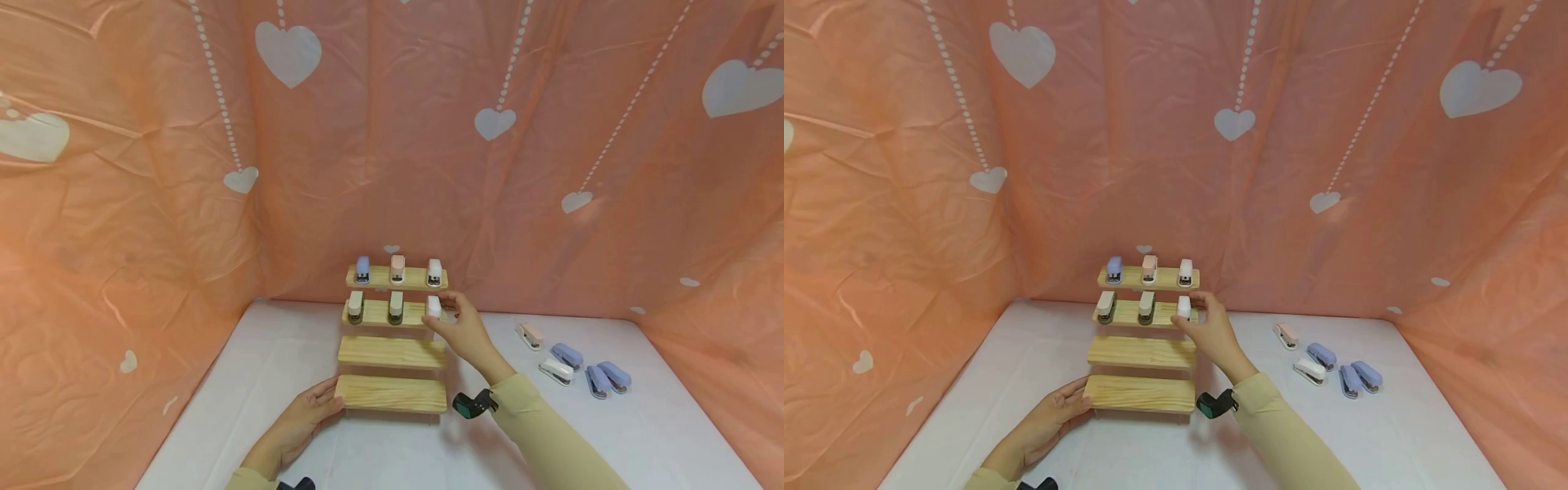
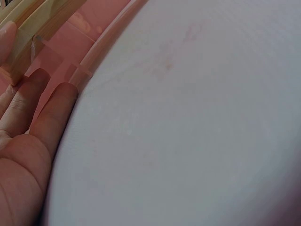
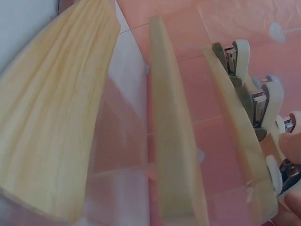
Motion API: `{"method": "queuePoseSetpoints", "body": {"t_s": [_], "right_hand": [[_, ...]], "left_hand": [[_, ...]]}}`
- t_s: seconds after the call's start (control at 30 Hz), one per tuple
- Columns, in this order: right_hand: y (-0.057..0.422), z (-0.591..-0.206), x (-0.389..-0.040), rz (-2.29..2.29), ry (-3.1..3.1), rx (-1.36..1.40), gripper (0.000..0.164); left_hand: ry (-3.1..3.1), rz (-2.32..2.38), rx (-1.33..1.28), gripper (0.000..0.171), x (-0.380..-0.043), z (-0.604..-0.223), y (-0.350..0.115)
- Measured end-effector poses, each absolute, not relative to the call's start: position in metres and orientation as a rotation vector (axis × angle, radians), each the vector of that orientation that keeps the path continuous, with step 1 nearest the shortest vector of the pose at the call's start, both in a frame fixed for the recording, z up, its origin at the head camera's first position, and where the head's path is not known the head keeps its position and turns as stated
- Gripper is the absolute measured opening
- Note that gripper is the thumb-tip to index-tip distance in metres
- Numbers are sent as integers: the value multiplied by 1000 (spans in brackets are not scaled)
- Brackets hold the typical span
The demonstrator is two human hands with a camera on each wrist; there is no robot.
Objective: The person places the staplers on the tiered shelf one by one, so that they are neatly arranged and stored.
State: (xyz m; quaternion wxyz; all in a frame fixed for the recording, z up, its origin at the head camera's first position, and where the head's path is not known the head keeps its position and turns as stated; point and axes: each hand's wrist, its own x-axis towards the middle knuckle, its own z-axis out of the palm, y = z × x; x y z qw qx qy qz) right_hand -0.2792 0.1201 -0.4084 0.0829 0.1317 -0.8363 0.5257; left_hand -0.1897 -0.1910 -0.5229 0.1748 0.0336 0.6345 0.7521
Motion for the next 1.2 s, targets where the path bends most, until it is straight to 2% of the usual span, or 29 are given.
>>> {"method": "queuePoseSetpoints", "body": {"t_s": [0.57,0.83,1.2], "right_hand": [[130,-414,-277,1530,-2510,437,62],[168,-421,-266,1439,-2550,354,74],[230,-456,-252,1252,-2616,276,70]], "left_hand": [[1794,2134,114,79,-190,-525,-192],[1801,2129,97,78,-191,-525,-191],[1790,2139,109,79,-190,-525,-192]]}}
